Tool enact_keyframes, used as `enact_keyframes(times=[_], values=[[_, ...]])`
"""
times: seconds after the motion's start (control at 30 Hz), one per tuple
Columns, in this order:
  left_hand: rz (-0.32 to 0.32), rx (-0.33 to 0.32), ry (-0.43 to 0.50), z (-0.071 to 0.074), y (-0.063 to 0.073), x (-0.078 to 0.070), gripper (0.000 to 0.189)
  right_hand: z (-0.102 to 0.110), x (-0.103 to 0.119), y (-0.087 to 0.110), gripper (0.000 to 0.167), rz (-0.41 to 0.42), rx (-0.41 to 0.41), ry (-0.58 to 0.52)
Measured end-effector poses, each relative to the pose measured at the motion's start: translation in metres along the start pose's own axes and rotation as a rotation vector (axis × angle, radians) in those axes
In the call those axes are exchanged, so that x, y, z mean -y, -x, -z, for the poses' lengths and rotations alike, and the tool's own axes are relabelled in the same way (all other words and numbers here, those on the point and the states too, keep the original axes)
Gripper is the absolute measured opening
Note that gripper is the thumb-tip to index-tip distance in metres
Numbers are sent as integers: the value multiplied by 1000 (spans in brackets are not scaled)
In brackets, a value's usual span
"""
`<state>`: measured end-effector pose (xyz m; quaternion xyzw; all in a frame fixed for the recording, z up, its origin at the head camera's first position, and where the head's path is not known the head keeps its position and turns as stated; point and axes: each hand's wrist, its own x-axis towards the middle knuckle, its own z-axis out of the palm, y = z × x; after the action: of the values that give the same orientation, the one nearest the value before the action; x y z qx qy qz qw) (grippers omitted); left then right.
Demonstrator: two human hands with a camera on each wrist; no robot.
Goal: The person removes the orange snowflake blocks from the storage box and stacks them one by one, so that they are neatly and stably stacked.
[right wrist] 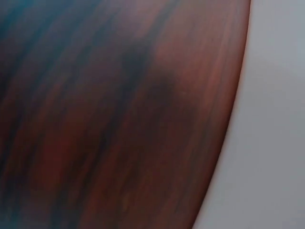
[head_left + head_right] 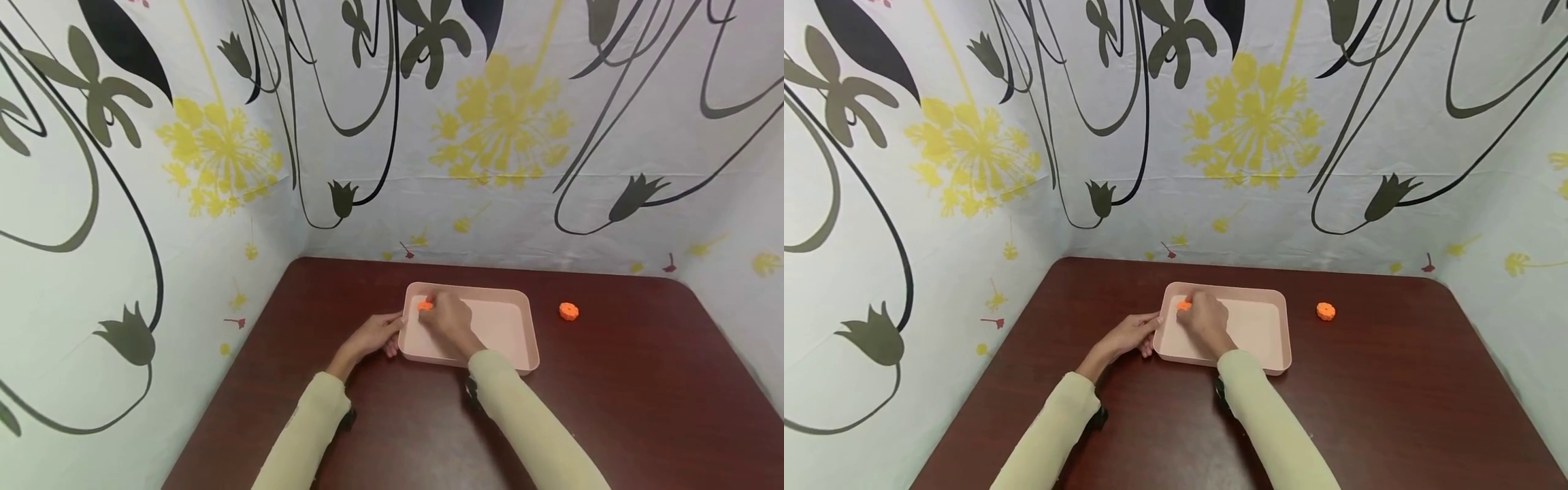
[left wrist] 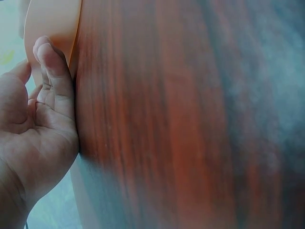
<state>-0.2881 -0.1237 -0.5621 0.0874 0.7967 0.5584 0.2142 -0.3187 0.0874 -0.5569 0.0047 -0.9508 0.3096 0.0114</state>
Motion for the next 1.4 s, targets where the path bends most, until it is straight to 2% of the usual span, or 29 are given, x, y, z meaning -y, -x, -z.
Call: enact_keyframes(times=[0.2, 0.37, 0.7, 1.0, 1.23, 1.4], values=[[-8, 3, -1, 0, -3, 0, 53, 5, -6, 1, 33, 9, 1, -44], [-3, 6, 7, -1, -4, 2, 54, 14, -11, 6, 38, 25, -30, -73], [3, -15, 5, -1, 0, 1, 55, 39, -29, 20, 39, 37, -87, -104], [4, -17, 1, 0, 4, 0, 55, 62, -49, 37, 40, 65, -133, -125], [-4, -16, -5, 0, 4, -1, 55, 82, -71, 49, 35, 141, -164, -125], [-11, -10, -8, -1, 1, 1, 55, 100, -89, 60, 36, 125, -200, -111]])
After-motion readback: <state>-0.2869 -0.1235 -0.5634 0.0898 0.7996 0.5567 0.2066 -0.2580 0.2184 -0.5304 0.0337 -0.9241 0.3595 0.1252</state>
